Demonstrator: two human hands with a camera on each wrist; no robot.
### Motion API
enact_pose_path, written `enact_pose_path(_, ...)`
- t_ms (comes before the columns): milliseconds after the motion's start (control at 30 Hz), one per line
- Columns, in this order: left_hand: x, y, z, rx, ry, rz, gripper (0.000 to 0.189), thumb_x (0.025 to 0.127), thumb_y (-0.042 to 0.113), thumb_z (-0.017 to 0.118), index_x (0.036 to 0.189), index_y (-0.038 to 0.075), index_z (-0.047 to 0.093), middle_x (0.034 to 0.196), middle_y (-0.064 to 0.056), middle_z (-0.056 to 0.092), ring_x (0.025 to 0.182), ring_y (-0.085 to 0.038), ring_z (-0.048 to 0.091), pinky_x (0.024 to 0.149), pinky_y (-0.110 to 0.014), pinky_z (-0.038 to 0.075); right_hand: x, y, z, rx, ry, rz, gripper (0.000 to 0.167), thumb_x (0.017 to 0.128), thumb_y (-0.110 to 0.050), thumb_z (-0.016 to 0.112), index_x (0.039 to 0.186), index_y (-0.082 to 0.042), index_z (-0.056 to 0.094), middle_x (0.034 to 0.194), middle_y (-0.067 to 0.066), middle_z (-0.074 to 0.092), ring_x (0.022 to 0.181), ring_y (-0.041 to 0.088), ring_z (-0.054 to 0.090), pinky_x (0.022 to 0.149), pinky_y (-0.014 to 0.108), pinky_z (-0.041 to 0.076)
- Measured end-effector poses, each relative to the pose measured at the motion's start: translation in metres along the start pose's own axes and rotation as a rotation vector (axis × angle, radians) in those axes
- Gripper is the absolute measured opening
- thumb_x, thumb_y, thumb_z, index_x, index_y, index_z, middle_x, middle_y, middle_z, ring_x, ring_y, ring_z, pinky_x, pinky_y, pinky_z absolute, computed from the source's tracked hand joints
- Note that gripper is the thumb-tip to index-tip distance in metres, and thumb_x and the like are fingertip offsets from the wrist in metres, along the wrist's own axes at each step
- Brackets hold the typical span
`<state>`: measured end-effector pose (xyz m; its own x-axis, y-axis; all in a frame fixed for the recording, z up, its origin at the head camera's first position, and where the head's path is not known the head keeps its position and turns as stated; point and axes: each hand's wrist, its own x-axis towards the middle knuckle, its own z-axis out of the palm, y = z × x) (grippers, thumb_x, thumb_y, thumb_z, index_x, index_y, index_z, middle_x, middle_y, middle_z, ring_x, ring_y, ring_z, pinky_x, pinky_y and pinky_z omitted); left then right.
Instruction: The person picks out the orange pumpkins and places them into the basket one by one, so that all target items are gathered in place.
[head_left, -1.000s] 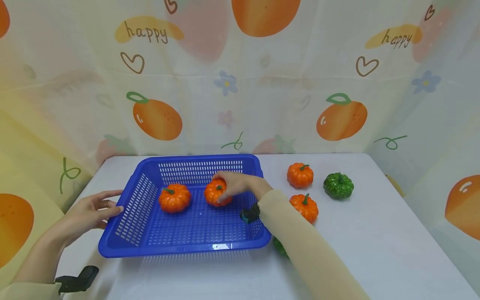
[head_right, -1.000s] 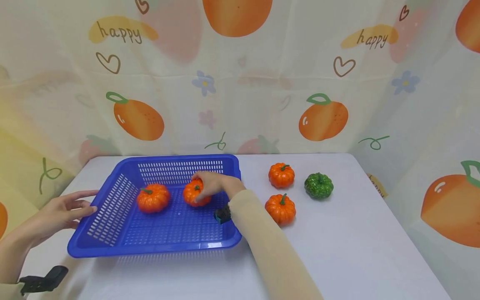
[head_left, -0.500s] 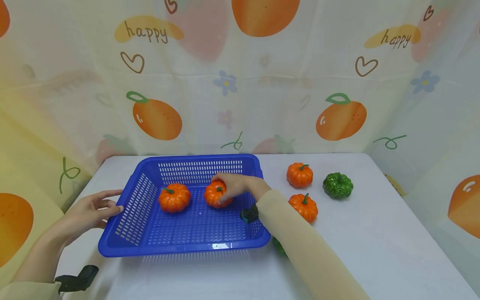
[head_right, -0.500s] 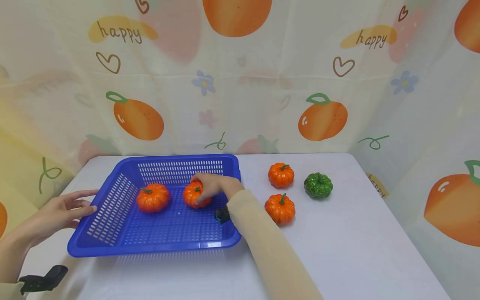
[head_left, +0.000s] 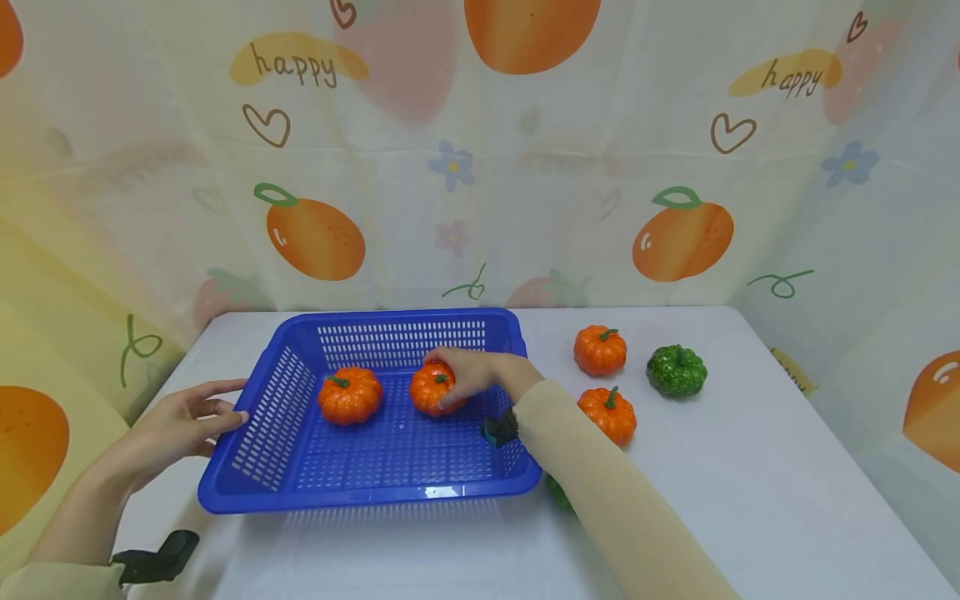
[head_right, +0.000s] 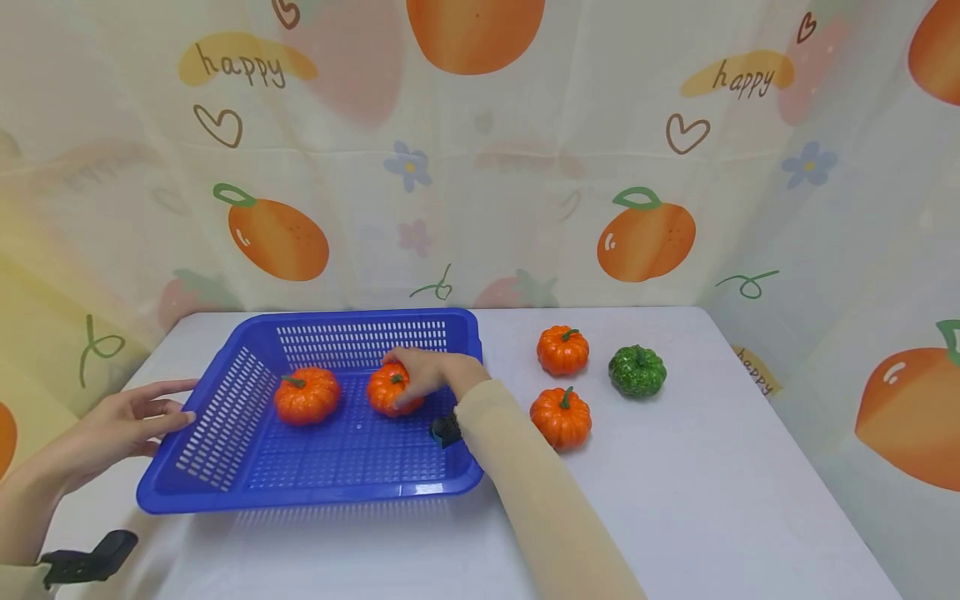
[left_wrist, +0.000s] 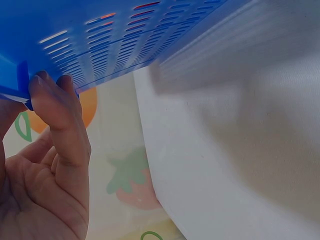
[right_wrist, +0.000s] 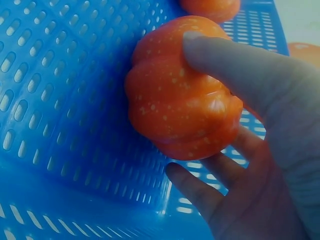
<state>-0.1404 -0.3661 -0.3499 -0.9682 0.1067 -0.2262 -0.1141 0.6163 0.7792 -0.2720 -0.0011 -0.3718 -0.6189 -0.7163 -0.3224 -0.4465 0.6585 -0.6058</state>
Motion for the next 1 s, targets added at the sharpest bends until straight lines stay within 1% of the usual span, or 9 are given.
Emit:
enact_pose_path(200, 0.000, 0.000, 0.000, 0.002, 0.001, -0.005, 0.069, 0.091, 0.028, 0.058, 0.142, -0.003, 0.024, 0.092, -0.012, 0.058, 0.078, -0.018, 0.062, 0.068, -0.031, 0.055, 0.000, 0.000, 0.000, 0.002, 0.006, -0.012, 0.073, 0.080, -0.020, 0.070, 0.140, -0.012, 0.030, 0.137, 0.006, 0.040, 0.121, 0.019, 0.041, 0.105, 0.034, 0.035)
enact_pose_path(367, 0.000, 0.000, 0.000, 0.003, -0.005, 0.002, 0.069, 0.091, 0.028, 0.057, 0.143, -0.004, 0.022, 0.093, -0.012, 0.057, 0.078, -0.017, 0.062, 0.069, -0.031, 0.055, -0.001, -0.001, -0.001, -0.031, 0.014, -0.016, 0.076, 0.081, -0.024, 0.070, 0.143, -0.014, 0.027, 0.141, 0.005, 0.037, 0.125, 0.018, 0.039, 0.107, 0.034, 0.032)
enact_pose_path(467, -0.001, 0.000, 0.000, 0.005, 0.000, -0.003, 0.070, 0.091, 0.028, 0.057, 0.143, -0.004, 0.023, 0.094, -0.012, 0.057, 0.079, -0.017, 0.062, 0.069, -0.031, 0.055, -0.002, -0.001, -0.002, -0.045, 0.022, -0.028, 0.074, 0.082, -0.026, 0.068, 0.143, -0.014, 0.028, 0.142, 0.006, 0.036, 0.127, 0.019, 0.038, 0.108, 0.035, 0.031)
enact_pose_path(633, -0.001, 0.000, 0.000, 0.011, 0.003, -0.001, 0.069, 0.091, 0.028, 0.057, 0.143, -0.004, 0.023, 0.094, -0.012, 0.058, 0.079, -0.017, 0.062, 0.068, -0.030, 0.055, -0.003, -0.003, -0.005, -0.037, 0.037, -0.078, 0.068, 0.084, -0.026, 0.066, 0.142, -0.012, 0.033, 0.142, 0.007, 0.038, 0.128, 0.020, 0.038, 0.108, 0.035, 0.030)
enact_pose_path(833, 0.000, 0.000, 0.000, 0.019, 0.003, -0.006, 0.069, 0.092, 0.028, 0.057, 0.143, -0.003, 0.022, 0.096, -0.012, 0.059, 0.078, -0.016, 0.062, 0.068, -0.029, 0.055, -0.008, -0.007, -0.009, -0.027, 0.058, -0.085, 0.063, 0.085, -0.026, 0.065, 0.140, -0.014, 0.038, 0.142, 0.005, 0.038, 0.130, 0.020, 0.036, 0.108, 0.037, 0.031)
enact_pose_path(1000, 0.001, -0.001, -0.001, 0.020, 0.003, -0.009, 0.069, 0.092, 0.028, 0.057, 0.143, -0.004, 0.022, 0.097, -0.012, 0.059, 0.078, -0.016, 0.062, 0.068, -0.029, 0.055, -0.014, -0.012, -0.015, -0.068, 0.089, -0.132, 0.059, 0.086, -0.028, 0.064, 0.138, -0.014, 0.041, 0.141, 0.005, 0.040, 0.131, 0.020, 0.035, 0.109, 0.036, 0.029)
